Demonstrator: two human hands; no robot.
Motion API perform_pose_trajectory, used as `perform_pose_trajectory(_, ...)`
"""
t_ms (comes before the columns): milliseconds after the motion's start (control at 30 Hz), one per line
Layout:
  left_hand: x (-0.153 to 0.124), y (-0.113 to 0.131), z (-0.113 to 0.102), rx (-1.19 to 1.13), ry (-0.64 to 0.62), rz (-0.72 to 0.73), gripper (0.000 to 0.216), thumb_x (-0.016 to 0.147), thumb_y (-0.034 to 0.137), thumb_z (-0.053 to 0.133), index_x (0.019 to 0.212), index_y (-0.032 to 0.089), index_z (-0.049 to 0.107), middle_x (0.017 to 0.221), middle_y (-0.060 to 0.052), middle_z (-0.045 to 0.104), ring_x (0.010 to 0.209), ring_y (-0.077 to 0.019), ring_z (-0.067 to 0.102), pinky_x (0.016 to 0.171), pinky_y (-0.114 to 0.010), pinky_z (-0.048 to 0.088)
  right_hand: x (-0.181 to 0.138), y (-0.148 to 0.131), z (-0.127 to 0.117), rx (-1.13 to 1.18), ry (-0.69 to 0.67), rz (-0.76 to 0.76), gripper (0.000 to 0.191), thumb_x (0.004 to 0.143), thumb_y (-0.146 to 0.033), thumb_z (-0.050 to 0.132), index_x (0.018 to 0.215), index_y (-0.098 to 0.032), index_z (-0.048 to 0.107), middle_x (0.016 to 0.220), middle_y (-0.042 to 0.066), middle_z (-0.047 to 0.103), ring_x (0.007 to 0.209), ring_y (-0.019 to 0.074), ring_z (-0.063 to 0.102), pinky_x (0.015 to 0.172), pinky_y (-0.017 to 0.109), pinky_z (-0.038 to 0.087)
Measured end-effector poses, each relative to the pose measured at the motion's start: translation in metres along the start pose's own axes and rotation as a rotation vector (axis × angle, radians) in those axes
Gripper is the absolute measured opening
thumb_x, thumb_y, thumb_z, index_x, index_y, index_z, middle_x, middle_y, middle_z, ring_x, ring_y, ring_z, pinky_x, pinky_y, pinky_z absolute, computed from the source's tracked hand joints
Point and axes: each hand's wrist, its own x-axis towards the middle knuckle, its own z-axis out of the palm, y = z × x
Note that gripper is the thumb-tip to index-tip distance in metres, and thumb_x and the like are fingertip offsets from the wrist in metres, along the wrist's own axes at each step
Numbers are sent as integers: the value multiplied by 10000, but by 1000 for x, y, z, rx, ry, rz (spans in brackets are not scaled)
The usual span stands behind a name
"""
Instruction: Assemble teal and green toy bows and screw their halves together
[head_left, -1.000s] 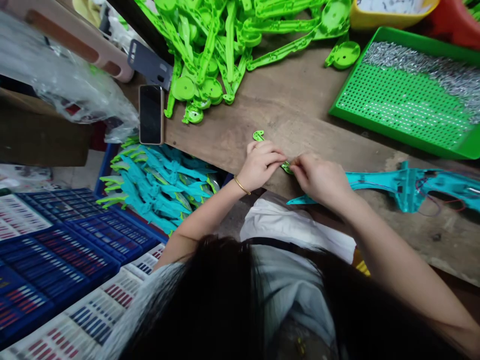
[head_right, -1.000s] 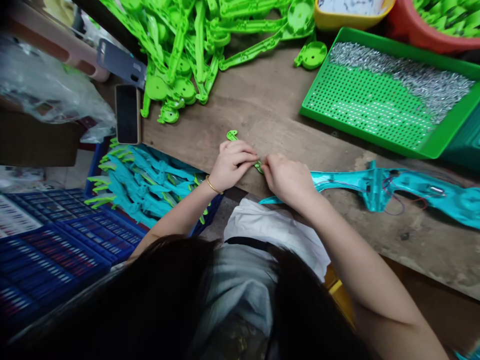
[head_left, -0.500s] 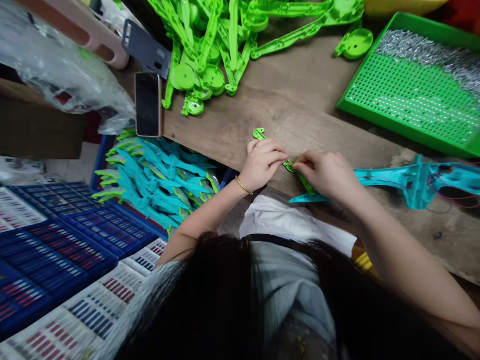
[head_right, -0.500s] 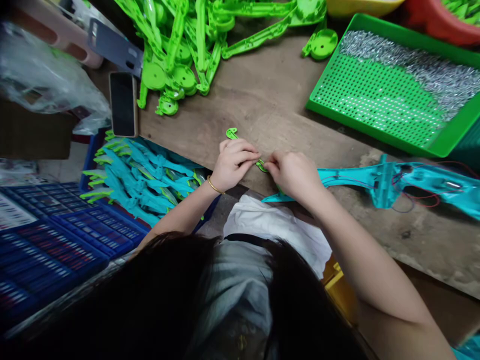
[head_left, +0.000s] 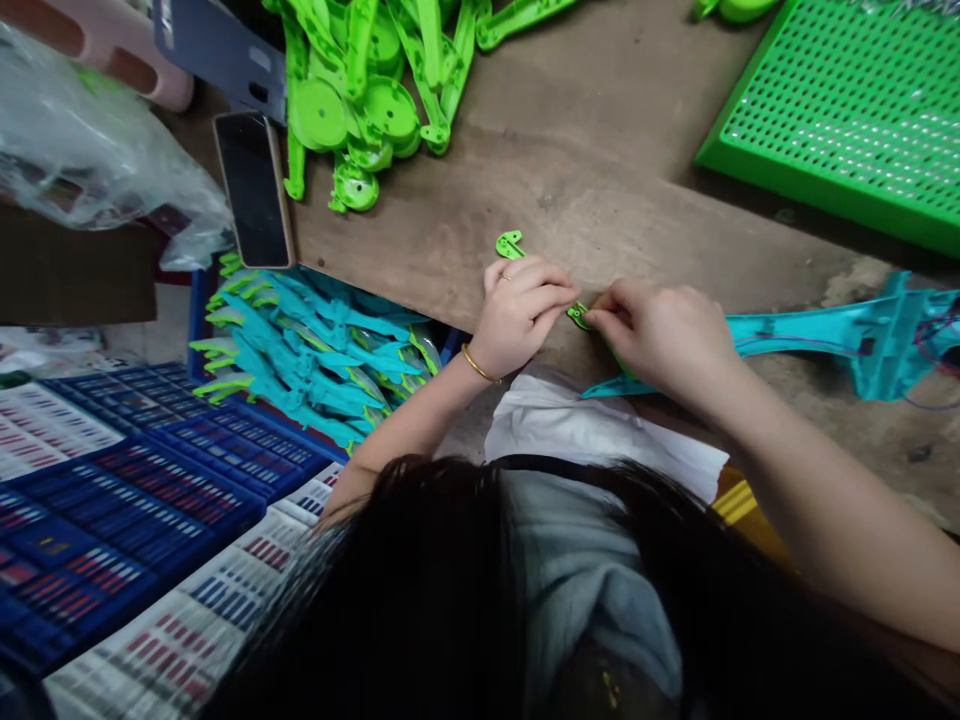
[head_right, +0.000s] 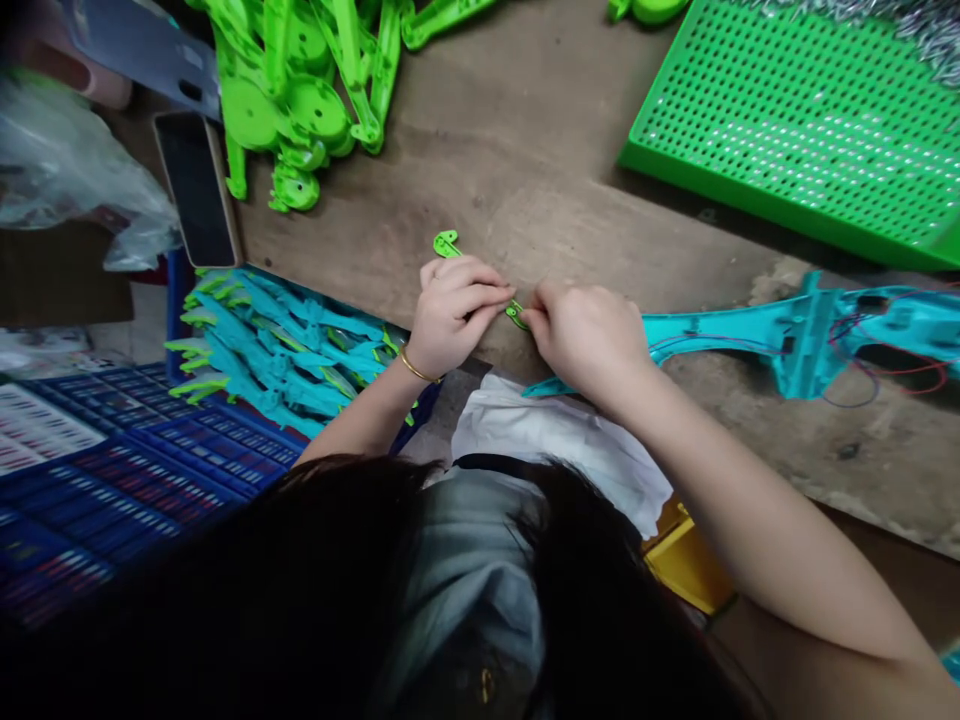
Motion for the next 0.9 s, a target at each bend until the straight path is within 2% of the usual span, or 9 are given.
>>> perform_pose_trajectory(167,0,1,-1,-11,6,-10,229,957,319,506,936,283,731,1025,3,713,1083,-200,575,1007,-418,267,1,0,-1,-12,11,30,354,913,-421,423,990,-203,691,912,131,710,753,246,607,601,303,295)
perform_pose_trajectory(333,0,1,-2,-9,16,-4,226,954,316,511,930,273,730,1003,-4,719,1066,-194,583,995,-409,279,6,9,-7,96,-93,-107,296,897,-434,466,981,-246,678,882,64,717,746,220,611,584,290,287)
perform_pose_trajectory(400,0,1,-2,-5,10,-6,228,956,314,505,934,271,728,1003,-5,718,1068,-193,583,996,-409,278,7,10,-7,94,-87,-99,306,882,-465,490,996,-245,670,880,62,717,743,219,615,570,288,274)
perform_pose_trajectory(533,1,1,-2,-4,10,-5,231,954,306,499,928,262,724,1004,-13,714,1072,-197,583,993,-410,284,5,3,-3,41,-31,-21,304,884,-457,486,968,-230,669,879,90,720,781,245,637,578,293,275)
perform_pose_trajectory(733,1,4,-7,3,23,74,123,881,285,595,933,219,685,1015,-22,696,1071,-189,585,996,-388,303,0,1,0,47,32,-58,277,896,-418,499,1016,-217,648,942,98,729,804,245,656,591,291,293)
perform_pose_trajectory(800,2,5,-8,18,11,61,132,875,336,623,922,225,677,1022,-21,694,1069,-191,586,996,-386,305,-7,4,1,79,94,-95,274,914,-402,484,1061,-222,628,966,82,727,801,230,654,587,287,288)
perform_pose_trajectory(900,3,7,-6,14,39,51,138,880,363,634,892,232,675,1000,-14,694,1047,-184,592,990,-381,301,-24,9,7,98,226,-93,289,958,-360,400,1028,-203,632,989,77,714,809,208,646,589,287,290)
